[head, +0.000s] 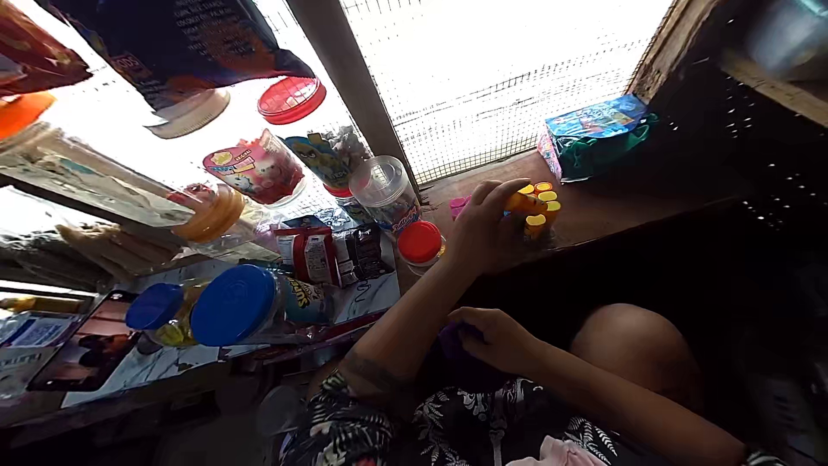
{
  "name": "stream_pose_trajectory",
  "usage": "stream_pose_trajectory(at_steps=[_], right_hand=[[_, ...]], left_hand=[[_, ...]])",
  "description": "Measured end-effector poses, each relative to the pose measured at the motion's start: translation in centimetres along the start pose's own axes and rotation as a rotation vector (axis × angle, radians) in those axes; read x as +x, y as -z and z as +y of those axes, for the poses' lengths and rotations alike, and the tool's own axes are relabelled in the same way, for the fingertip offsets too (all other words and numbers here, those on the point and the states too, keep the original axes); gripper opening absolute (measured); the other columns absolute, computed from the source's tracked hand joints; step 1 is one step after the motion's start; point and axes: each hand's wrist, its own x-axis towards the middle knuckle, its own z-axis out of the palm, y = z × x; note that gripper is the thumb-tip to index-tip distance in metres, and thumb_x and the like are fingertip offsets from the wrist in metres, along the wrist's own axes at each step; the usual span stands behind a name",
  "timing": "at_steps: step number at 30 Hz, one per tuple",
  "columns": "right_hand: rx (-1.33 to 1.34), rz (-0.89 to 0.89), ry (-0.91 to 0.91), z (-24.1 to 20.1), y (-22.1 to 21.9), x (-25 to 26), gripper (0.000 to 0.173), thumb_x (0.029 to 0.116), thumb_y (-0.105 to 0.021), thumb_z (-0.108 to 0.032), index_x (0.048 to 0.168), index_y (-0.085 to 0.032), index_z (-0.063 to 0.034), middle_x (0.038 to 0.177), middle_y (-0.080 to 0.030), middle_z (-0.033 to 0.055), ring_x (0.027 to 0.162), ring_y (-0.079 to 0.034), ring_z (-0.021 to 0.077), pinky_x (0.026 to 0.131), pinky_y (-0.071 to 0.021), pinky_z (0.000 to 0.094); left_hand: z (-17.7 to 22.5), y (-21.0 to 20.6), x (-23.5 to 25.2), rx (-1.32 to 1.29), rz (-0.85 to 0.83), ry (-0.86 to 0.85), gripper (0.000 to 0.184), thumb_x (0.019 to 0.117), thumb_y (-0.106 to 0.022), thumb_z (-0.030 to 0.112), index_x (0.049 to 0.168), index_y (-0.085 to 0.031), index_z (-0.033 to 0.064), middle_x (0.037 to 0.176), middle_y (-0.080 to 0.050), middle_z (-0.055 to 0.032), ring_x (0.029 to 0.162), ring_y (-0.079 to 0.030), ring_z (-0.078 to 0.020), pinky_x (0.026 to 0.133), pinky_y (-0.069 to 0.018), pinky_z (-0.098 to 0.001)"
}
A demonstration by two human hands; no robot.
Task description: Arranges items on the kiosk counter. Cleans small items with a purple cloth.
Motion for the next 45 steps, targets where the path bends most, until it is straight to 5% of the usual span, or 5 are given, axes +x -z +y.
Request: stream_pose_trajectory(at_steps=[8, 12, 25, 34, 45], right_hand=[[0.025, 0.0, -0.007, -0.5, 1.4, -1.4, 0.031, 0.098, -0.052, -0.012, 0.125, -0.069, -0.0083, 0.116, -0.072, 0.0097, 0.104, -0.069, 0.017, 0.091, -0.0551, 0.0377], [0.005, 0.063, 0.062, -0.2, 1.4, -1.9, 0.03, 0.0966, -0.054, -0.009, 0.123, -0.07, -0.0084, 0.111, -0.073, 0.0082, 0.1, -0.07, 0.0139, 0.088, -0.0568, 0.033], [0.001, 0.097, 0.11, 0.1, 1.6, -2.6, 0.03, 0.0965, -0.055, -0.009, 0.122, -0.07, -0.0072, 0.109, -0.074, 0.0041, 0.097, -0.068, 0.0023, 0.087, -0.0547, 0.0186], [-0.028, 0.089, 0.112, 0.4, 1.1, -2.2, 0.03, 0.0962, -0.053, -0.009, 0.121, -0.07, -0.006, 0.107, -0.074, 0.0049, 0.094, -0.068, 0.0021, 0.084, -0.0547, 0.0184], [-0.058, 0.07, 0.107, 0.3, 0.8, -1.8, 0.03, 0.0967, -0.053, -0.011, 0.121, -0.07, -0.0057, 0.108, -0.074, 0.0058, 0.095, -0.068, 0.003, 0.086, -0.0546, 0.0193]], left_hand=[[-1.6, -2.7, 1.5, 0.086, -0.161, 0.085, 0.031, 0.0956, -0.069, 0.013, 0.124, -0.064, 0.0019, 0.118, -0.066, -0.0187, 0.103, -0.068, -0.0321, 0.087, -0.057, -0.0478], [-2.1, -3.4, 1.9, 0.222, -0.286, 0.1, 0.03, 0.0964, -0.069, 0.018, 0.124, -0.066, 0.0057, 0.121, -0.069, -0.0152, 0.114, -0.065, -0.0321, 0.102, -0.0474, -0.0512], [-3.6, -4.1, 1.4, 0.326, -0.414, -0.019, 0.031, 0.1017, -0.057, 0.016, 0.129, -0.071, 0.0169, 0.127, -0.069, -0.0061, 0.126, -0.059, -0.0265, 0.111, -0.0383, -0.0489], [-3.3, -3.5, 1.0, 0.283, -0.53, 0.065, 0.048, 0.1104, -0.029, 0.041, 0.143, -0.062, 0.0279, 0.16, -0.042, 0.0008, 0.146, -0.038, -0.026, 0.121, -0.0182, -0.0521], [-3.3, -2.9, 1.3, 0.267, -0.584, 0.188, 0.052, 0.1111, -0.022, 0.045, 0.144, -0.06, 0.0302, 0.166, -0.031, 0.0068, 0.156, -0.021, -0.0236, 0.124, -0.0056, -0.0557]])
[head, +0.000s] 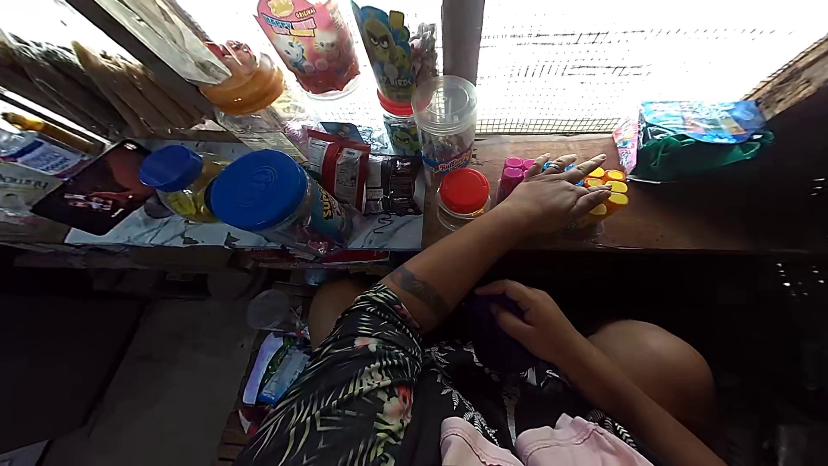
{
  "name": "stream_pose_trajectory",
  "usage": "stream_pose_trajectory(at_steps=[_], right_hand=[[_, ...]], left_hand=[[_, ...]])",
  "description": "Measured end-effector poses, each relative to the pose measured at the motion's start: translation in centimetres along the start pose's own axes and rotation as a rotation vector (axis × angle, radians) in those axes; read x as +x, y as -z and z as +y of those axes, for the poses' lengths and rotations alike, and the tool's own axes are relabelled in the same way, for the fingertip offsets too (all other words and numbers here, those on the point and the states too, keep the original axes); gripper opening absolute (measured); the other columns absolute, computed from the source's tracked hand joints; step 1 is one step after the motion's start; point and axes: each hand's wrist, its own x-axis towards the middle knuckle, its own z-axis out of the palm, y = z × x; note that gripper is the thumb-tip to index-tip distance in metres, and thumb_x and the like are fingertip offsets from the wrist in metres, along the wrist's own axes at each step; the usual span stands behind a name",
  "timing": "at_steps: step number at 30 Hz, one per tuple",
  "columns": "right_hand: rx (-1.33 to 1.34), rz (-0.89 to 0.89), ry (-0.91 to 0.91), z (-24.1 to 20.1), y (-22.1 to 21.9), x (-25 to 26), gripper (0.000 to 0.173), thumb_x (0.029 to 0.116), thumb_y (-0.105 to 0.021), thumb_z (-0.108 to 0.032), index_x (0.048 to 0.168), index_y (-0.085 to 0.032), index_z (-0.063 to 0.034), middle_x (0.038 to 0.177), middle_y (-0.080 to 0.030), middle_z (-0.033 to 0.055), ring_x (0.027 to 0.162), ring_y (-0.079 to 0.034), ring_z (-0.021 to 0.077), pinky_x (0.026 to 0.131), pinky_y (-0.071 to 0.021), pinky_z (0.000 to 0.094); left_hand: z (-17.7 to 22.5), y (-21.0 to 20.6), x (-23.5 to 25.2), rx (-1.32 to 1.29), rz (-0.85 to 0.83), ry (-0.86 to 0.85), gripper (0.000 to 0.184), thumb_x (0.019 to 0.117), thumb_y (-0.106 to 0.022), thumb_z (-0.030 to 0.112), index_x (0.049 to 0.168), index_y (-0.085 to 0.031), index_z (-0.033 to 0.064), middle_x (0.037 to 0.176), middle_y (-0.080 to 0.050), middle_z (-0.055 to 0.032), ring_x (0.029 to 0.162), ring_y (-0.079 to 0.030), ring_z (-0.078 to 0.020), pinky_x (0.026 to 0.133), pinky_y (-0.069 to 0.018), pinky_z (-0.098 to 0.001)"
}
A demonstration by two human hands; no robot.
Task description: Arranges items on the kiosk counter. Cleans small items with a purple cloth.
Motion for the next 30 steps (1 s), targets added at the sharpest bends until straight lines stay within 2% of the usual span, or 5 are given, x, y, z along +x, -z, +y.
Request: stream_pose_trajectory(at_steps=[12, 19, 24, 27, 30], right_hand=[[0.021, -0.002, 0.024, 0.0, 0.2, -0.2, 0.029, 0.0973, -0.053, -0.01, 0.121, -0.07, -0.0044, 0.11, -0.074, 0.0048, 0.097, -0.067, 0.0007, 0.087, -0.0541, 0.0169], [0.002, -0.003, 0.021, 0.1, 0.3, -0.2, 0.029, 0.0971, -0.053, -0.01, 0.121, -0.07, -0.005, 0.111, -0.074, 0.0046, 0.098, -0.067, 0.0009, 0.088, -0.0539, 0.0171], [0.006, -0.009, 0.014, 0.2, 0.0, 0.0, 0.029, 0.0972, -0.053, -0.011, 0.12, -0.07, -0.0048, 0.11, -0.074, 0.0047, 0.098, -0.067, 0.0009, 0.088, -0.0541, 0.0174], [-0.016, -0.007, -0.001, 0.0, 0.1, -0.2, 0.029, 0.0966, -0.054, -0.011, 0.12, -0.07, -0.0053, 0.109, -0.074, 0.004, 0.098, -0.067, 0.0002, 0.087, -0.0541, 0.0172], [-0.041, 0.002, 0.017, -0.2, -0.1, -0.1, 0.028, 0.096, -0.054, -0.013, 0.117, -0.071, -0.0052, 0.107, -0.074, 0.0034, 0.096, -0.067, -0.0016, 0.087, -0.0539, 0.016]], left_hand=[[-0.6, 0.7, 1.4, 0.007, -0.081, -0.067, 0.046, 0.1098, -0.03, 0.047, 0.143, -0.061, 0.0349, 0.166, -0.032, 0.0069, 0.156, -0.02, -0.0252, 0.124, -0.0061, -0.0565], [-0.3, 0.5, 1.0, -0.003, -0.073, -0.008, 0.054, 0.1107, -0.027, 0.044, 0.13, -0.071, 0.0193, 0.166, -0.031, 0.0076, 0.157, -0.018, -0.0227, 0.125, -0.0037, -0.0543], [0.1, 0.9, 1.0, 0.062, -0.106, 0.004, 0.053, 0.1109, -0.026, 0.044, 0.135, -0.068, 0.0233, 0.167, -0.028, 0.008, 0.157, -0.016, -0.0233, 0.125, -0.0031, -0.056], [0.4, -0.3, 1.0, 0.108, 0.004, -0.057, 0.042, 0.1068, -0.043, 0.043, 0.142, -0.062, 0.0288, 0.163, -0.039, 0.0008, 0.153, -0.028, -0.0288, 0.124, -0.0128, -0.0574], [0.9, -1.6, 0.4, 0.099, 0.187, -0.133, 0.034, 0.0965, -0.067, 0.036, 0.126, -0.073, 0.0201, 0.142, -0.062, -0.0042, 0.139, -0.049, -0.0268, 0.122, -0.0265, -0.0496]])
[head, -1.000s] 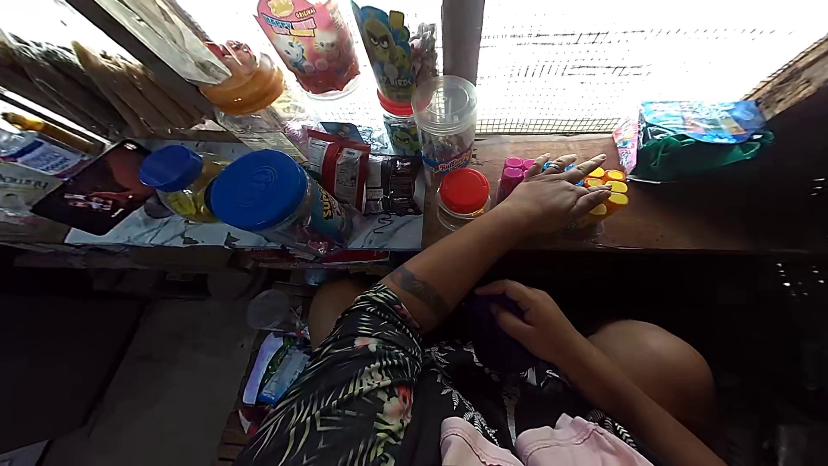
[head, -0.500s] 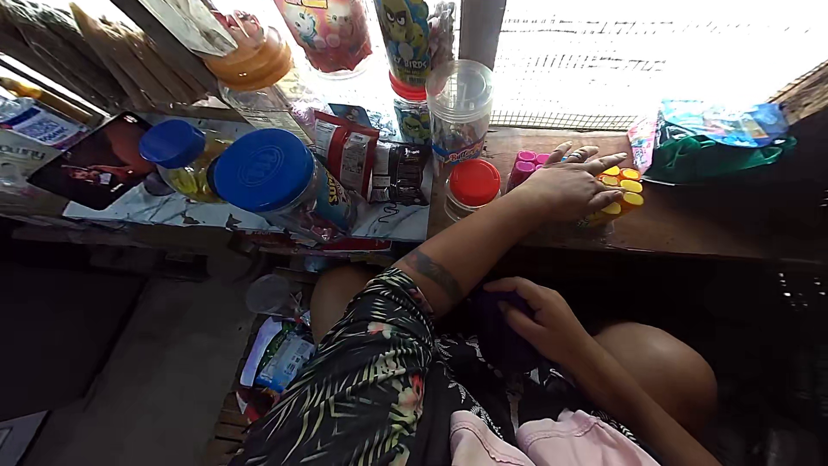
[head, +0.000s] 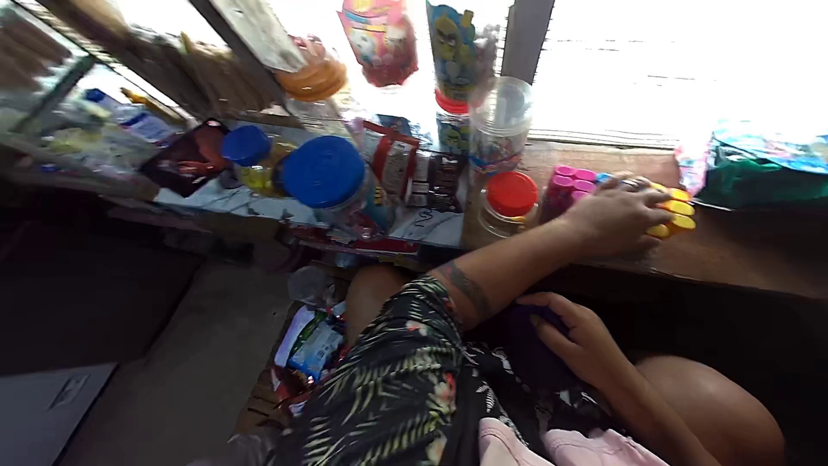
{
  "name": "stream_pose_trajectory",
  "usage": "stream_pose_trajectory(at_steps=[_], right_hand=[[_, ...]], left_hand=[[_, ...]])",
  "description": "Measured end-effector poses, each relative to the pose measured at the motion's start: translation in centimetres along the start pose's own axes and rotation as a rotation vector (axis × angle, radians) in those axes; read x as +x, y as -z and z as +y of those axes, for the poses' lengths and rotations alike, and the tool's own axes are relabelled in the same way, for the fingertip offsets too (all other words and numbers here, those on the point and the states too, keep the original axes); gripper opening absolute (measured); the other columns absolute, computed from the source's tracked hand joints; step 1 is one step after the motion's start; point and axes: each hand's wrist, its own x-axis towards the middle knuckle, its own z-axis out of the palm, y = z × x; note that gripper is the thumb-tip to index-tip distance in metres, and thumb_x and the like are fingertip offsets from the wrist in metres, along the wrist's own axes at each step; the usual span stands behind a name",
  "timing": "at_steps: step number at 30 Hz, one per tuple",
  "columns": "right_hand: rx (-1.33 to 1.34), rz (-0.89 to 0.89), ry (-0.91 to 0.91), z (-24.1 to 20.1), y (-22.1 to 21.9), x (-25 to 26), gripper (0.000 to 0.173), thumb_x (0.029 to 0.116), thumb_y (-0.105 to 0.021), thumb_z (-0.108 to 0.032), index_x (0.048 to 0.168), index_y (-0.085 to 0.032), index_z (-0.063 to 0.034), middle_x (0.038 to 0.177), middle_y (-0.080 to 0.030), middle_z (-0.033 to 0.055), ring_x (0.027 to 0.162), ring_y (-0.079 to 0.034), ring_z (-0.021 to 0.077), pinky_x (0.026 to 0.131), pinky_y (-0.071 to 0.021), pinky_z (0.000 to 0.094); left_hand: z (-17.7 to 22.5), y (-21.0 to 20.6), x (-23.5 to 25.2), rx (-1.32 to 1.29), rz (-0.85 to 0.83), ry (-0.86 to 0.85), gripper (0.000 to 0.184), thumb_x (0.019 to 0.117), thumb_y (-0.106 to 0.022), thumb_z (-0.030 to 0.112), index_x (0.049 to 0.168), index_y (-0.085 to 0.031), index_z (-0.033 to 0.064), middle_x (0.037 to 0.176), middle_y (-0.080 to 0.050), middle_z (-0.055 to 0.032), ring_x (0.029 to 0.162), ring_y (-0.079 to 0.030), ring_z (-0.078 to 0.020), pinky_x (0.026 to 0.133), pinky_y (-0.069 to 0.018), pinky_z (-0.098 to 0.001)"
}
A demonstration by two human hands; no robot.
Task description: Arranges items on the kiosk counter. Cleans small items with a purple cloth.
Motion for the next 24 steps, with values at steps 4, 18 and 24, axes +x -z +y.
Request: stream_pose_trajectory(at_steps=[4, 18, 24], right_hand=[[-0.02, 0.011, 0.01, 0.3, -0.2, 0.0, 0.026, 0.0942, -0.054, -0.014, 0.111, -0.072, -0.0053, 0.104, -0.074, 0.0017, 0.095, -0.066, -0.0049, 0.085, -0.0529, 0.0133], [-0.002, 0.044, 0.0, 0.7, -0.1, -0.2, 0.021, 0.0918, -0.055, -0.017, 0.103, -0.071, -0.0083, 0.099, -0.073, -0.0051, 0.092, -0.062, -0.0115, 0.081, -0.0506, 0.0084], [0.033, 0.055, 0.001, 0.7, -0.1, -0.3, 0.02, 0.0918, -0.057, -0.016, 0.104, -0.07, -0.0085, 0.102, -0.073, -0.006, 0.096, -0.062, -0.0115, 0.084, -0.0503, 0.0081]], left_hand=[[0.5, -0.8, 0.0, 0.054, -0.005, -0.011, 0.024, 0.0977, -0.062, 0.02, 0.117, -0.075, 0.0152, 0.128, -0.069, -0.0034, 0.129, -0.058, -0.0224, 0.12, -0.0299, -0.0465], [1.6, 0.2, 0.0, -0.037, -0.036, 0.068, 0.028, 0.0988, -0.059, 0.014, 0.123, -0.07, 0.0075, 0.131, -0.067, -0.0105, 0.128, -0.058, -0.0299, 0.12, -0.0268, -0.0537], [1.8, 0.8, 0.2, -0.04, -0.071, 0.089, 0.032, 0.0994, -0.057, 0.011, 0.129, -0.066, 0.007, 0.128, -0.068, -0.0107, 0.127, -0.059, -0.0292, 0.122, -0.022, -0.0554]])
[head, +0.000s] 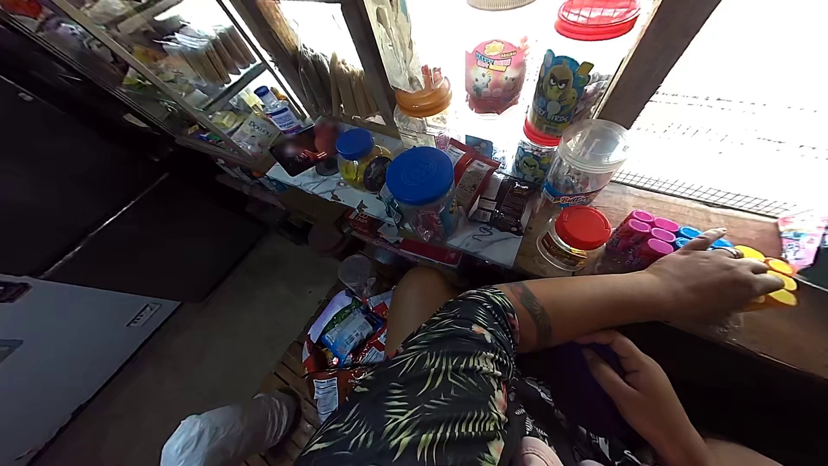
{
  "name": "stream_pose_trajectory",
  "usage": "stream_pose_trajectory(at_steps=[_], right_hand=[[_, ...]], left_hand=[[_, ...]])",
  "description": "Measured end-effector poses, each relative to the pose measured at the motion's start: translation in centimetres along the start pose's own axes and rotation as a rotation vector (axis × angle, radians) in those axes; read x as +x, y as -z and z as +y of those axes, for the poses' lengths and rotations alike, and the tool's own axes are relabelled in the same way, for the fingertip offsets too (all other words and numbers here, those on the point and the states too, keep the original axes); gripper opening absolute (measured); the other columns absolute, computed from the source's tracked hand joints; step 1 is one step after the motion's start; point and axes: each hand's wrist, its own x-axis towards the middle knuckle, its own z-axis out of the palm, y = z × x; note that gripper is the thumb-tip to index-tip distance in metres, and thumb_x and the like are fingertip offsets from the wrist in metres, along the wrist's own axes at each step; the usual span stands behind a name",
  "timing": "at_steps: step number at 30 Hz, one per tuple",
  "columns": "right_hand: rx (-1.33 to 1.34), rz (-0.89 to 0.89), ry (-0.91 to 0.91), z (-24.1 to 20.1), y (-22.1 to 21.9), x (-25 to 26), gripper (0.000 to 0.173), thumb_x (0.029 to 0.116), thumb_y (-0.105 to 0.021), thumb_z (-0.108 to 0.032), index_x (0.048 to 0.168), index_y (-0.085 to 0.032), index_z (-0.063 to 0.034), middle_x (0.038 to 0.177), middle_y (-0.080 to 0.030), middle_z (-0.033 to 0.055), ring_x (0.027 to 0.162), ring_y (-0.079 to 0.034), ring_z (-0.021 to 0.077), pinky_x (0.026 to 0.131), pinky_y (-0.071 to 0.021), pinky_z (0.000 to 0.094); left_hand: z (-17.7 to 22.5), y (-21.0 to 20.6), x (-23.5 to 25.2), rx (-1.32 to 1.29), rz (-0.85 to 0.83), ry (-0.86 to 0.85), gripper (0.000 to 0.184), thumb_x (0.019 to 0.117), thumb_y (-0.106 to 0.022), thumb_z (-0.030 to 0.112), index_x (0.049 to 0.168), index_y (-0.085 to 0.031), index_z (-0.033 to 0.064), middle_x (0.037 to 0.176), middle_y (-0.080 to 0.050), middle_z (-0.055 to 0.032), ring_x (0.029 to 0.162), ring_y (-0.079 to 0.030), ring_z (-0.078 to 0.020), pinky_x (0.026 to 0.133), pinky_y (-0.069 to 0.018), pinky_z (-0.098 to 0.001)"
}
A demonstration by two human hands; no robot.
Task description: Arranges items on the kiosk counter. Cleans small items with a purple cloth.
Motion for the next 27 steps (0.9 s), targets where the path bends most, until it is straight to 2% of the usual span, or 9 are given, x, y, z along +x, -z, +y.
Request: stream_pose_trajectory(at_steps=[3, 5, 11, 14, 16, 18, 20, 23, 27], right_hand=[[-0.005, 0.001, 0.014, -0.1, 0.0, 0.0, 0.02, 0.093, -0.056, -0.016, 0.105, -0.07, -0.008, 0.104, -0.073, -0.0049, 0.1, -0.062, -0.0106, 0.088, -0.0502, 0.009], [-0.078, -0.004, 0.055, 0.3, 0.0, 0.0, 0.024, 0.096, -0.054, -0.018, 0.104, -0.073, -0.006, 0.104, -0.073, 0.0011, 0.103, -0.063, -0.0053, 0.092, -0.0495, 0.0122], [-0.342, -0.119, 0.031, 0.9, -0.2, 0.0, 0.033, 0.1013, -0.049, -0.026, 0.107, -0.076, -0.008, 0.101, -0.076, 0.0073, 0.094, -0.072, 0.0162, 0.086, -0.057, 0.0355], [-0.237, -0.14, -0.039, 0.8, 0.1, 0.1, 0.027, 0.0981, -0.058, -0.026, 0.111, -0.075, -0.0102, 0.106, -0.075, 0.0023, 0.097, -0.07, 0.0064, 0.088, -0.0559, 0.026], [-0.158, -0.139, -0.097, 0.5, 0.3, 0.2, 0.023, 0.098, -0.06, -0.024, 0.108, -0.075, -0.0112, 0.104, -0.075, -0.0035, 0.096, -0.067, -0.0036, 0.087, -0.0536, 0.0161], [-0.105, -0.101, -0.144, 0.4, 0.3, 0.2, 0.021, 0.0982, -0.059, -0.022, 0.104, -0.075, -0.0104, 0.1, -0.074, -0.0056, 0.093, -0.066, -0.0061, 0.086, -0.0529, 0.0142], [-0.05, -0.042, -0.157, 0.4, 0.4, 0.0, 0.019, 0.0981, -0.06, -0.021, 0.102, -0.074, -0.0102, 0.096, -0.074, -0.0077, 0.09, -0.065, -0.0077, 0.083, -0.0531, 0.0121], [0.071, -0.056, -0.161, -0.4, 1.3, -0.5, 0.015, 0.0924, -0.066, -0.013, 0.105, -0.073, -0.0095, 0.102, -0.074, -0.0087, 0.096, -0.066, -0.0054, 0.088, -0.0548, 0.0153], [0.22, -0.175, -0.06, -1.6, 3.4, -0.9, 0.033, 0.0882, -0.073, -0.005, 0.117, -0.073, -0.0218, 0.114, -0.072, -0.0156, 0.107, -0.066, -0.0025, 0.096, -0.0551, 0.0213]], left_hand=[[0.2, 0.3, 0.0, 0.011, -0.03, 0.006, 0.033, 0.1007, -0.055, 0.012, 0.132, -0.064, 0.0077, 0.129, -0.068, -0.011, 0.128, -0.059, -0.0296, 0.123, -0.0206, -0.0553], [0.3, 0.6, 0.0, 0.003, -0.046, 0.017, 0.034, 0.1011, -0.056, 0.014, 0.134, -0.063, 0.0076, 0.128, -0.068, -0.0114, 0.129, -0.058, -0.0296, 0.123, -0.0196, -0.055], [0.7, 2.0, -0.4, -0.051, -0.082, 0.04, 0.042, 0.1025, -0.053, 0.011, 0.145, -0.054, 0.0076, 0.128, -0.068, -0.0139, 0.134, -0.054, -0.0314, 0.124, -0.0179, -0.0531], [0.8, 2.9, -1.1, -0.079, -0.063, 0.016, 0.045, 0.1007, -0.059, 0.016, 0.145, -0.053, 0.0071, 0.133, -0.066, -0.0137, 0.139, -0.05, -0.0319, 0.124, -0.0187, -0.0538], [1.0, 3.7, -2.4, -0.137, 0.042, -0.021, 0.041, 0.0985, -0.063, 0.017, 0.138, -0.059, 0.0045, 0.126, -0.069, -0.0141, 0.132, -0.056, -0.0317, 0.121, -0.0265, -0.0531], [1.3, 5.0, -4.8, -0.252, 0.162, -0.051, 0.033, 0.0983, -0.064, 0.017, 0.128, -0.064, 0.0016, 0.116, -0.071, -0.0146, 0.117, -0.064, -0.0307, 0.108, -0.0415, -0.05], [0.9, 6.0, -7.9, -0.41, 0.269, -0.072, 0.028, 0.0978, -0.064, 0.014, 0.121, -0.066, -0.0016, 0.111, -0.072, -0.0155, 0.107, -0.068, -0.0289, 0.097, -0.0503, -0.0475], [-0.9, 4.8, -12.9, -0.606, 0.519, -0.108, 0.026, 0.0949, -0.065, 0.004, 0.115, -0.064, -0.0114, 0.105, -0.069, -0.0217, 0.095, -0.069, -0.027, 0.086, -0.0569, -0.0405], [-2.3, 1.1, -17.4, -0.78, 0.798, 0.006, 0.028, 0.094, -0.065, 0.002, 0.114, -0.056, -0.0152, 0.103, -0.066, -0.0227, 0.088, -0.068, -0.0183, 0.077, -0.058, -0.0296]])
